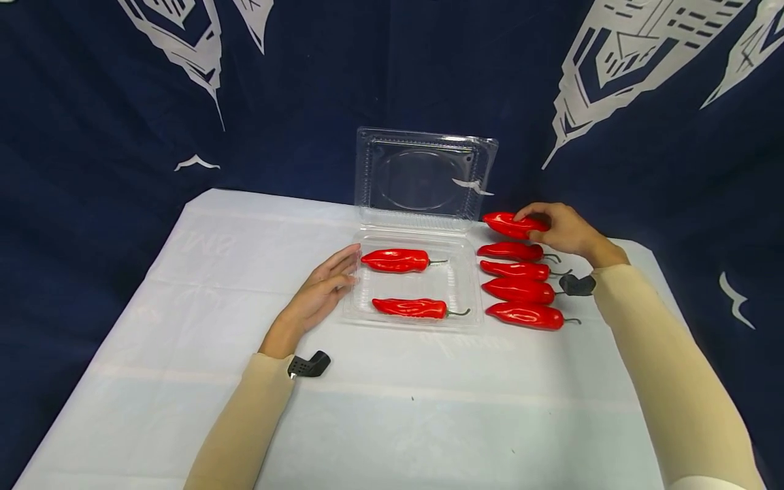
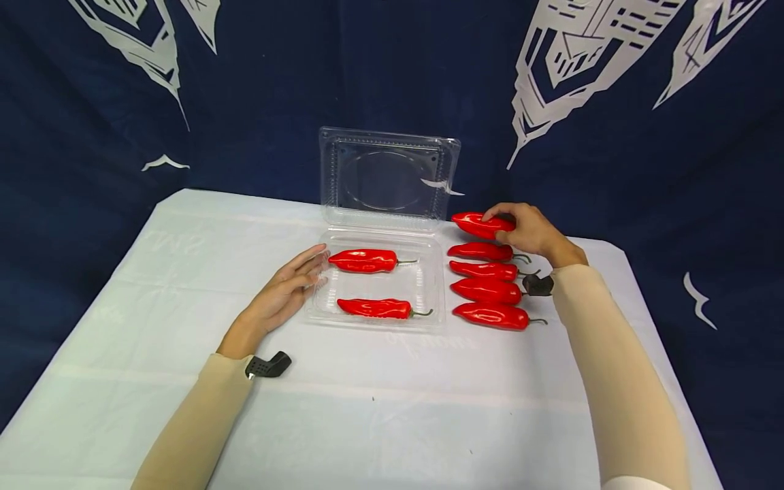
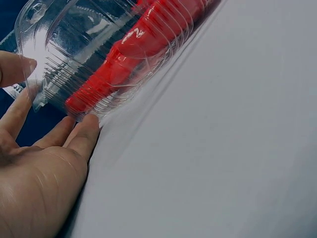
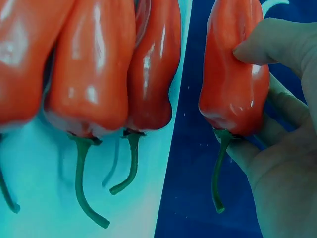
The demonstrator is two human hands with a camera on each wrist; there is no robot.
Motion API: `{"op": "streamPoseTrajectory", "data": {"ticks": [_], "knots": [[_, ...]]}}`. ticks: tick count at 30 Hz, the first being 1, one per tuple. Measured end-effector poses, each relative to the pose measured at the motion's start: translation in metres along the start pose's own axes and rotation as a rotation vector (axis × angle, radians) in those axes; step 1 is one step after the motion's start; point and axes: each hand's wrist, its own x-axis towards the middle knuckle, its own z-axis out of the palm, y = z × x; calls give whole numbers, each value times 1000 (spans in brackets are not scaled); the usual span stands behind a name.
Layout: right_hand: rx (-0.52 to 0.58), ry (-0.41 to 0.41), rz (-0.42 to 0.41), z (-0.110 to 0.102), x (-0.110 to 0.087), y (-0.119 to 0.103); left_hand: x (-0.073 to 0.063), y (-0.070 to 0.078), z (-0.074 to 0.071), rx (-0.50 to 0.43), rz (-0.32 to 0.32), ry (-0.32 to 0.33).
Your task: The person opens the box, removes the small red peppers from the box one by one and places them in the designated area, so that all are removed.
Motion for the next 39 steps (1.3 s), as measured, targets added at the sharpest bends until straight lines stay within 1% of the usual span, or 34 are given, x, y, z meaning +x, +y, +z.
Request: {"op": "streamPoseTrajectory", "data": {"ticks": [8,18,22,28,32,39], "knots": [[67,-14,45,0,6,5,1,-1,0,6,0,0],[155,-32,58,10,18,13,-4,1,-2,3,-3,1],[213,-46,100,12,18,19,-2,0,-1,-7,-1,-8],[284,-65,129,16,20,29,-2,0,0,-5,-1,-9],[284,-72,137,18,21,31,-2,0,0,1,-3,-8],[249,-83,144,18,19,32,-1,-1,1,-7,-1,-10]]}}
